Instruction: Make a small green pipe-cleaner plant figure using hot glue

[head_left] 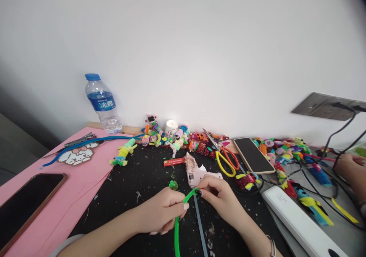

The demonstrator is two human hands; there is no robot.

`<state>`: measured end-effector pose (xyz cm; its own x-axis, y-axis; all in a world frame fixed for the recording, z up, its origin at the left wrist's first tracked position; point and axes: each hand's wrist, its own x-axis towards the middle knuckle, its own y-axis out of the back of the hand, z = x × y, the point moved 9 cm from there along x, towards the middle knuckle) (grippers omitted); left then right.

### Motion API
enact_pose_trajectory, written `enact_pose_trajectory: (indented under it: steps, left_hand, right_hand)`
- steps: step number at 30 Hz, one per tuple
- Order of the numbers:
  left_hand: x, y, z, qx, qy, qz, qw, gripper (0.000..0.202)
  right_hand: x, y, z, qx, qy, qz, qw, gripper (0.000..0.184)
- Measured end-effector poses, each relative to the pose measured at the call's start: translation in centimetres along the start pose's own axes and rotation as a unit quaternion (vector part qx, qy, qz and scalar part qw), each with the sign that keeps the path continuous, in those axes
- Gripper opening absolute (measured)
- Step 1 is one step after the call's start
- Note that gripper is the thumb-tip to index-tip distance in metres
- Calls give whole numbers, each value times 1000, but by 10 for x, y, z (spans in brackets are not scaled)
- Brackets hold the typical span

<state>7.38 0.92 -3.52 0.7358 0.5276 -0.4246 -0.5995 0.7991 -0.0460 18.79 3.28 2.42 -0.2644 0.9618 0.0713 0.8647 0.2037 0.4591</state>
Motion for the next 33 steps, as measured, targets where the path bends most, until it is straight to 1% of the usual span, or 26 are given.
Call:
enact_pose_trajectory:
  steps: [4,9,12,16,25,33]
  left_hand:
    - [-1,-2,2,-9,2,-14,1000,30]
    - [-3,-4,3,1,1,-22,1000,31]
    - [-4,-6,3,8,-1,-31,999,31]
    - [-4,-5,4,3,6,-27,1000,30]
    - [-4,-7,3,-1,12,-43,999,29]
    - [-1,-7,4,-14,-7,-55,998,30]
  right_hand:
    - [1,0,0,8,-4,-4,1000,16]
    - [1,-7,4,62,-35,-55,996,21]
    - [0,-8,6,80,-52,-68,993,20]
    - [-2,-8,8,88,-56,-69,992,20]
    - [-3,-14,12,119,-74,-78,987,24]
    - [-2,-12,25,188,-88,-50,977,24]
